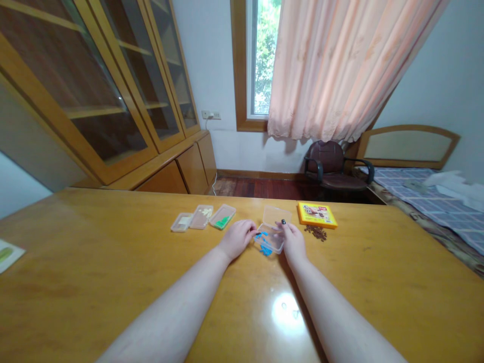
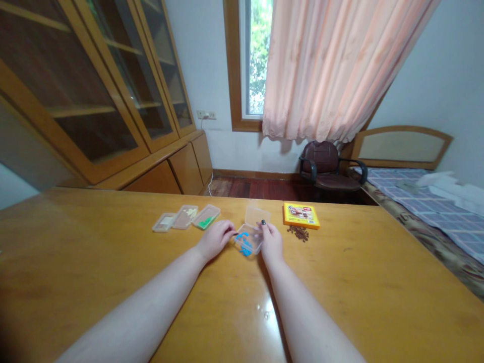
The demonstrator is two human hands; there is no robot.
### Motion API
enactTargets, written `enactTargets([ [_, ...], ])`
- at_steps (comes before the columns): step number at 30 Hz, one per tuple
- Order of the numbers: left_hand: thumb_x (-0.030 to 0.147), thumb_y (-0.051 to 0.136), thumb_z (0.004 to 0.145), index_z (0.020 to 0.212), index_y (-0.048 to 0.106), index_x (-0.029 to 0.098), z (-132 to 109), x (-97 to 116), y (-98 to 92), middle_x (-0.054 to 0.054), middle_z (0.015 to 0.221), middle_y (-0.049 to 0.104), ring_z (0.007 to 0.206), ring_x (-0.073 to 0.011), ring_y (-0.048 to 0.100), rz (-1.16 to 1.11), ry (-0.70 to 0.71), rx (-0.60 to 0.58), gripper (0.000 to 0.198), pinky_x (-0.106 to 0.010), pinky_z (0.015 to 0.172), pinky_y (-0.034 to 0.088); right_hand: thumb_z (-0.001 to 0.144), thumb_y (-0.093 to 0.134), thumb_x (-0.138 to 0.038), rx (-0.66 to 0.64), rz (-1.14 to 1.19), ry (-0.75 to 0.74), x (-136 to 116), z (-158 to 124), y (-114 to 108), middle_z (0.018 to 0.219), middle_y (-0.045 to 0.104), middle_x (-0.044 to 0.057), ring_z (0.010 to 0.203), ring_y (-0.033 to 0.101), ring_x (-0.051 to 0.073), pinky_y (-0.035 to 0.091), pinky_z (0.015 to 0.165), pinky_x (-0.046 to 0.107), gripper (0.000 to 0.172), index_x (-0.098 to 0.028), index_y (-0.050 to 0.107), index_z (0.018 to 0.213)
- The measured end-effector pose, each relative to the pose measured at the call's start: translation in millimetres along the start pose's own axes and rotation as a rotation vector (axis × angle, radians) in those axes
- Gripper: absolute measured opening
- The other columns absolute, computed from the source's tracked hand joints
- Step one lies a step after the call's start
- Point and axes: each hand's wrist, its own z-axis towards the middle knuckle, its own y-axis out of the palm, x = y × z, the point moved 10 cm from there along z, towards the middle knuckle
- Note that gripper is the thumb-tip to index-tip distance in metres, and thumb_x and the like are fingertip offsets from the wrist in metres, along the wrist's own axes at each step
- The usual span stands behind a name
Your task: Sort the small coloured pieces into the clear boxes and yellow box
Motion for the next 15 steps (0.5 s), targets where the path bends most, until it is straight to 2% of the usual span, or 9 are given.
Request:
enactTargets([
  [4, 0.035, 0.049, 0.085, 0.082, 0.057, 0.018, -3.1, 19.8, 10.3, -0.002, 0.08, 0.061, 0.08, -0.0154, 0.056, -0.025, 0.121, -0.098, 0.019, -0.029, 0.077, 0.043, 0.062, 0.065, -0.055, -0.002, -0.016, -0.005, -1.3, -0.3, 0.4, 0.076, 0.068, 0.008, 0.059, 0.06, 0.017, 0.047, 0.057, 0.028, 0.043, -0.014, 0.066, 0.078],
  [7, 0.035, 0.05, 0.085, 0.103, 0.053, 0.02, -2.8, 18.8, 10.8, -0.004, 0.101, 0.061, 0.096, -0.017, 0.054, -0.018, 0.107, -0.101, 0.024, -0.031, 0.087, 0.041, 0.061, 0.065, -0.055, -0.006, -0.018, -0.008, -4.5, -2.3, 2.1, 0.074, 0.068, 0.007, 0.055, 0.059, 0.016, 0.046, 0.056, 0.028, 0.044, -0.014, 0.066, 0.077],
  [10, 0.033, 0.047, 0.086, 0.113, 0.047, 0.019, -0.8, 3.2, 7.2, -0.007, 0.115, 0.055, 0.106, -0.018, 0.051, 0.079, -0.023, -0.076, 0.031, -0.032, 0.092, 0.039, 0.061, 0.066, -0.055, 0.009, -0.008, -0.002, -7.0, -4.5, 1.9, 0.075, 0.069, 0.007, 0.054, 0.058, 0.015, 0.046, 0.056, 0.028, 0.045, -0.014, 0.066, 0.078],
  [13, 0.032, 0.042, 0.087, 0.101, 0.051, 0.016, -3.6, -23.3, 5.5, -0.01, 0.102, 0.058, 0.098, -0.0209, 0.055, 0.313, -0.269, -0.113, 0.023, -0.033, 0.084, 0.042, 0.06, 0.066, -0.056, 0.024, -0.011, 0.016, -7.0, -5.9, 0.4, 0.075, 0.069, 0.007, 0.054, 0.059, 0.016, 0.046, 0.056, 0.028, 0.046, -0.015, 0.066, 0.08],
  [15, 0.036, 0.041, 0.087, 0.097, 0.053, 0.014, -10.1, -38.5, 5.9, -0.013, 0.095, 0.059, 0.094, -0.0241, 0.057, 0.468, -0.424, -0.177, 0.027, -0.035, 0.079, 0.044, 0.06, 0.065, -0.057, 0.024, -0.018, 0.02, -6.7, -6.0, 0.1, 0.074, 0.069, 0.008, 0.054, 0.059, 0.016, 0.046, 0.056, 0.029, 0.046, -0.015, 0.066, 0.08],
])
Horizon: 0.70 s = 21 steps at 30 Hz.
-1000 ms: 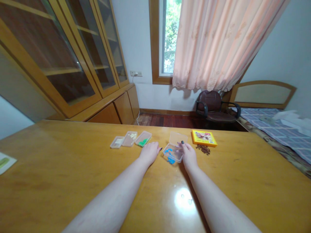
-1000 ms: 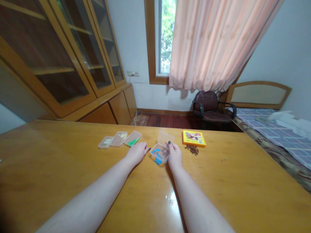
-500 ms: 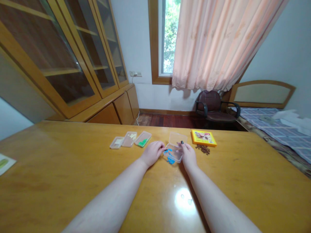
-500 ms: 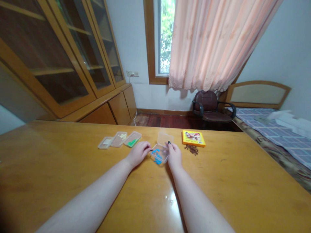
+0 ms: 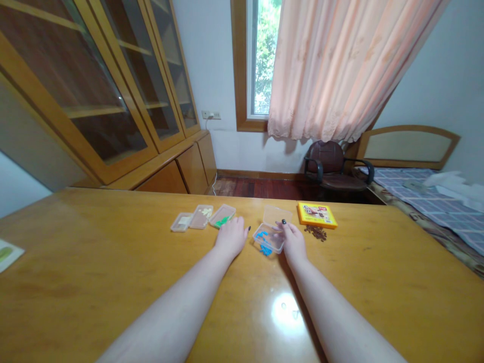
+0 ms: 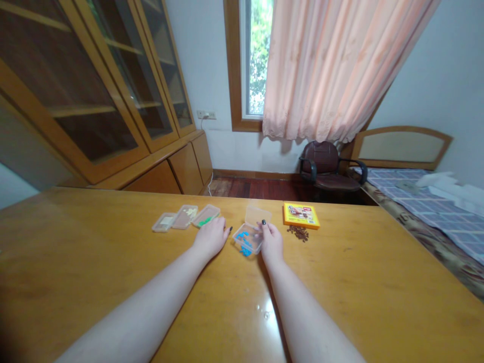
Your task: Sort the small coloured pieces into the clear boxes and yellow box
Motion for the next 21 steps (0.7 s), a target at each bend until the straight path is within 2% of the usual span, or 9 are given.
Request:
enactTargets([
  [2, 0.041, 0.041, 0.086, 0.097, 0.053, 0.011, -2.3, -7.4, 9.2, -0.015, 0.093, 0.06, 0.091, -0.0264, 0.058, 0.094, -0.079, -0.083, 0.034, -0.036, 0.075, 0.045, 0.061, 0.065, -0.056, -0.004, 0.005, -0.006, -0.3, 0.2, 0.2, 0.074, 0.069, 0.008, 0.054, 0.059, 0.016, 0.046, 0.056, 0.029, 0.046, -0.014, 0.066, 0.079],
  [5, 0.044, 0.04, 0.085, 0.098, 0.054, 0.011, -5.2, -4.8, 18.6, -0.016, 0.091, 0.06, 0.087, -0.0271, 0.06, 0.143, -0.054, -0.157, 0.038, -0.036, 0.071, 0.046, 0.061, 0.065, -0.055, -0.006, 0.02, 0.0, 0.4, 0.6, 0.8, 0.073, 0.069, 0.007, 0.053, 0.059, 0.016, 0.046, 0.054, 0.028, 0.045, -0.014, 0.065, 0.079],
  [10, 0.027, 0.032, 0.088, 0.097, 0.056, 0.014, -4.8, 0.4, 23.3, -0.014, 0.09, 0.061, 0.085, -0.025, 0.062, 0.178, 0.021, -0.207, 0.029, -0.034, 0.069, 0.047, 0.061, 0.066, -0.054, -0.002, 0.04, 0.006, 1.0, 0.8, 1.3, 0.074, 0.069, 0.007, 0.051, 0.058, 0.015, 0.044, 0.051, 0.026, 0.044, -0.014, 0.065, 0.079],
  [13, 0.021, 0.03, 0.088, 0.095, 0.058, 0.014, -3.1, 1.9, 23.6, -0.014, 0.089, 0.062, 0.084, -0.0248, 0.063, 0.173, 0.053, -0.206, 0.029, -0.035, 0.067, 0.047, 0.062, 0.066, -0.054, -0.004, 0.035, 0.009, 1.7, 1.0, 1.2, 0.072, 0.069, 0.007, 0.053, 0.059, 0.016, 0.044, 0.052, 0.026, 0.045, -0.013, 0.065, 0.08],
  [21, 0.024, 0.031, 0.088, 0.09, 0.059, 0.014, 0.8, 2.1, 24.8, -0.013, 0.086, 0.063, 0.081, -0.0238, 0.062, 0.126, 0.064, -0.165, 0.03, -0.034, 0.067, 0.046, 0.06, 0.066, -0.057, 0.002, 0.012, -0.003, -2.2, -0.9, 1.3, 0.072, 0.068, 0.008, 0.052, 0.058, 0.016, 0.045, 0.053, 0.028, 0.046, -0.014, 0.065, 0.078],
])
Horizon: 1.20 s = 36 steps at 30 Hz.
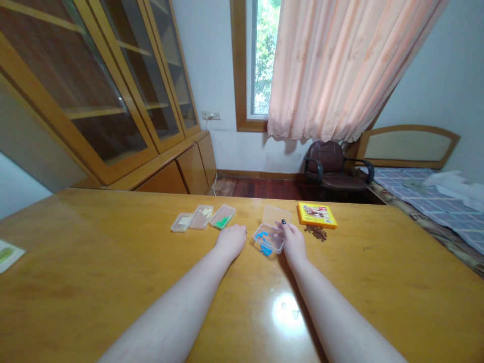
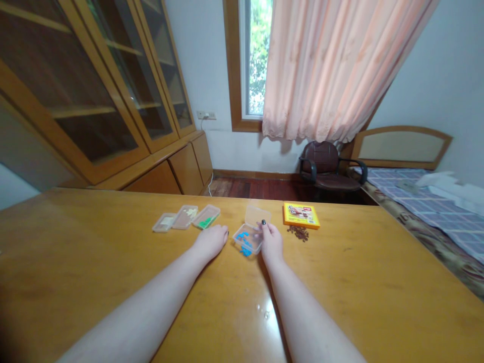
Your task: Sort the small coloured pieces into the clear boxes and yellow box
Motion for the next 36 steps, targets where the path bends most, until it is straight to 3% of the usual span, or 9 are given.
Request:
enactTargets([
  [6, 0.026, 0.032, 0.089, 0.086, 0.057, 0.016, -4.1, 4.1, -31.8, -0.009, 0.086, 0.062, 0.084, -0.02, 0.059, -0.102, 0.019, 0.18, 0.027, -0.031, 0.074, 0.043, 0.06, 0.065, -0.058, -0.016, -0.01, 0.001, -1.1, -0.7, 1.8, 0.071, 0.068, 0.008, 0.052, 0.058, 0.016, 0.045, 0.053, 0.028, 0.047, -0.014, 0.065, 0.078],
  [10, 0.028, 0.032, 0.09, 0.084, 0.057, 0.018, -12.1, 23.8, -46.1, -0.006, 0.085, 0.061, 0.086, -0.0181, 0.057, -0.205, 0.187, 0.251, 0.027, -0.03, 0.079, 0.041, 0.058, 0.066, -0.059, -0.013, -0.019, 0.005, -1.3, -1.6, 2.6, 0.071, 0.068, 0.008, 0.052, 0.058, 0.016, 0.045, 0.053, 0.028, 0.049, -0.014, 0.066, 0.079],
  [14, 0.031, 0.038, 0.089, 0.11, 0.051, 0.021, -20.0, 42.5, -46.3, -0.005, 0.108, 0.059, 0.101, -0.0181, 0.053, -0.316, 0.355, 0.24, 0.026, -0.031, 0.089, 0.038, 0.059, 0.066, -0.057, -0.027, 0.001, -0.019, -1.5, -0.6, 4.0, 0.071, 0.068, 0.007, 0.053, 0.058, 0.015, 0.045, 0.053, 0.027, 0.046, -0.014, 0.065, 0.077],
  [17, 0.026, 0.04, 0.088, 0.119, 0.045, 0.02, -18.0, 35.8, -44.7, -0.006, 0.115, 0.056, 0.106, -0.0182, 0.051, -0.379, 0.31, 0.25, 0.032, -0.032, 0.092, 0.037, 0.06, 0.066, -0.057, -0.026, 0.007, -0.02, 0.6, 1.1, 2.9, 0.072, 0.068, 0.007, 0.055, 0.059, 0.016, 0.046, 0.054, 0.027, 0.046, -0.014, 0.066, 0.078],
  [22, 0.018, 0.04, 0.084, 0.098, 0.055, 0.019, -7.1, 14.0, -37.9, -0.006, 0.097, 0.06, 0.093, -0.0172, 0.055, -0.433, 0.181, 0.263, 0.02, -0.03, 0.084, 0.042, 0.061, 0.064, -0.057, 0.028, -0.001, 0.003, 0.1, -0.3, -3.2, 0.073, 0.068, 0.007, 0.053, 0.058, 0.016, 0.045, 0.053, 0.027, 0.047, -0.014, 0.065, 0.08],
  [27, 0.019, 0.042, 0.083, 0.101, 0.055, 0.018, 0.5, -0.9, -29.0, -0.007, 0.099, 0.061, 0.096, -0.0176, 0.054, -0.452, 0.082, 0.257, 0.022, -0.031, 0.086, 0.042, 0.063, 0.063, -0.05, 0.113, 0.083, 0.0, -3.2, -1.4, -12.8, 0.073, 0.068, 0.006, 0.054, 0.058, 0.015, 0.045, 0.052, 0.027, 0.041, -0.014, 0.064, 0.083],
  [30, 0.029, 0.044, 0.085, 0.115, 0.051, 0.018, -3.9, 14.3, -26.3, -0.008, 0.12, 0.054, 0.112, -0.0199, 0.048, -0.395, 0.2, 0.221, 0.033, -0.035, 0.097, 0.035, 0.066, 0.059, -0.046, 0.201, 0.128, -0.001, -1.7, 0.3, -24.8, 0.068, 0.067, 0.004, 0.052, 0.057, 0.015, 0.045, 0.051, 0.026, 0.037, -0.014, 0.063, 0.086],
  [33, 0.041, 0.047, 0.083, 0.131, 0.038, 0.021, -19.4, 48.0, -19.7, -0.01, 0.141, 0.034, 0.13, -0.0239, 0.03, -0.307, 0.439, 0.117, 0.053, -0.041, 0.106, 0.023, 0.07, 0.053, -0.043, 0.299, 0.084, -0.054, -7.0, 0.5, -38.6, 0.06, 0.065, 0.002, 0.052, 0.057, 0.015, 0.044, 0.052, 0.026, 0.036, -0.014, 0.063, 0.089],
  [36, 0.049, 0.043, 0.083, 0.137, 0.027, 0.026, -44.2, 83.4, -11.8, -0.008, 0.146, 0.025, 0.135, -0.0247, 0.02, -0.264, 0.69, -0.016, 0.061, -0.046, 0.108, 0.015, 0.072, 0.051, -0.042, 0.331, 0.053, -0.085, -11.0, 0.0, -43.8, 0.064, 0.066, 0.003, 0.053, 0.057, 0.015, 0.043, 0.052, 0.025, 0.036, -0.014, 0.063, 0.091],
])
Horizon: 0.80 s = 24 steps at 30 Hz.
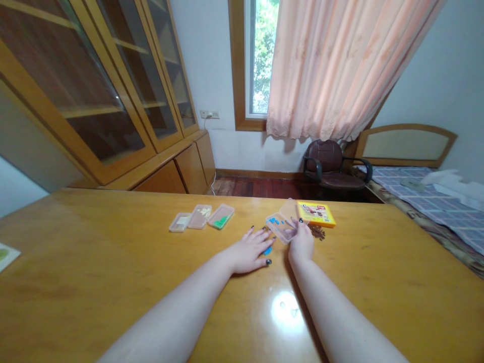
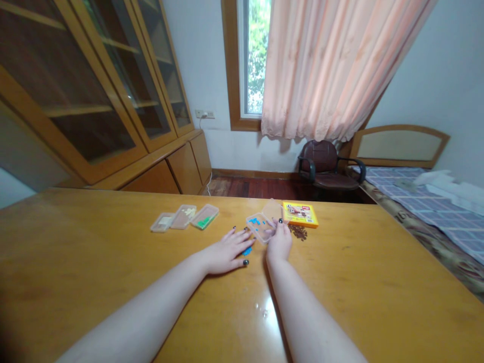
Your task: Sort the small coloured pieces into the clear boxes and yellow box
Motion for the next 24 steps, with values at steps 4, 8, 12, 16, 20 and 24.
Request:
enactTargets([
  [4, 0.053, 0.037, 0.085, 0.14, 0.022, 0.025, -1.5, 24.9, 12.7, -0.009, 0.146, 0.022, 0.135, -0.0252, 0.016, -0.028, 0.091, -0.089, 0.064, -0.048, 0.109, 0.011, 0.071, 0.052, -0.043, -0.05, 0.019, 0.01, 2.9, -0.6, 5.5, 0.077, 0.068, 0.006, 0.057, 0.058, 0.014, 0.045, 0.054, 0.025, 0.037, -0.013, 0.062, 0.09],
  [8, 0.058, 0.034, 0.083, 0.14, 0.02, 0.021, -0.9, 11.3, 24.6, -0.013, 0.147, 0.016, 0.137, -0.0274, 0.007, 0.042, -0.024, -0.117, 0.07, -0.053, 0.108, 0.002, 0.07, 0.053, -0.044, -0.07, 0.024, 0.016, 5.0, -1.2, 8.6, 0.078, 0.068, 0.007, 0.054, 0.056, 0.013, 0.044, 0.053, 0.025, 0.039, -0.012, 0.062, 0.091],
  [12, 0.063, 0.026, 0.083, 0.141, 0.018, 0.017, 0.8, 1.4, 35.5, -0.012, 0.148, 0.013, 0.137, -0.0262, 0.007, 0.075, -0.042, -0.15, 0.075, -0.049, 0.109, 0.004, 0.07, 0.053, -0.042, -0.06, 0.017, 0.019, 2.4, -1.7, 8.4, 0.073, 0.068, 0.006, 0.052, 0.056, 0.013, 0.043, 0.051, 0.025, 0.037, -0.012, 0.063, 0.089],
  [16, 0.064, 0.024, 0.083, 0.141, 0.017, 0.016, 2.4, -11.7, 30.7, -0.011, 0.148, 0.014, 0.137, -0.0255, 0.008, 0.088, -0.107, -0.114, 0.076, -0.045, 0.11, 0.007, 0.069, 0.054, -0.041, -0.059, 0.017, 0.027, 2.3, -1.7, 8.5, 0.069, 0.067, 0.004, 0.051, 0.056, 0.013, 0.043, 0.051, 0.025, 0.035, -0.012, 0.063, 0.087],
  [20, 0.062, 0.027, 0.083, 0.141, 0.016, 0.016, -0.4, -40.4, 21.3, -0.009, 0.148, 0.014, 0.137, -0.026, 0.009, 0.105, -0.271, -0.076, 0.075, -0.045, 0.11, 0.008, 0.07, 0.055, -0.042, -0.057, 0.013, 0.037, 6.9, -0.4, 7.8, 0.065, 0.066, 0.003, 0.05, 0.055, 0.013, 0.043, 0.051, 0.025, 0.037, -0.012, 0.064, 0.088],
  [24, 0.063, 0.028, 0.082, 0.142, 0.015, 0.015, -5.6, -65.0, 16.7, -0.01, 0.149, 0.012, 0.137, -0.0266, 0.007, 0.103, -0.392, -0.055, 0.077, -0.048, 0.109, 0.007, 0.07, 0.054, -0.043, -0.061, 0.002, 0.044, 10.2, 0.7, 7.5, 0.068, 0.067, 0.004, 0.051, 0.055, 0.013, 0.043, 0.051, 0.025, 0.038, -0.013, 0.064, 0.09],
])
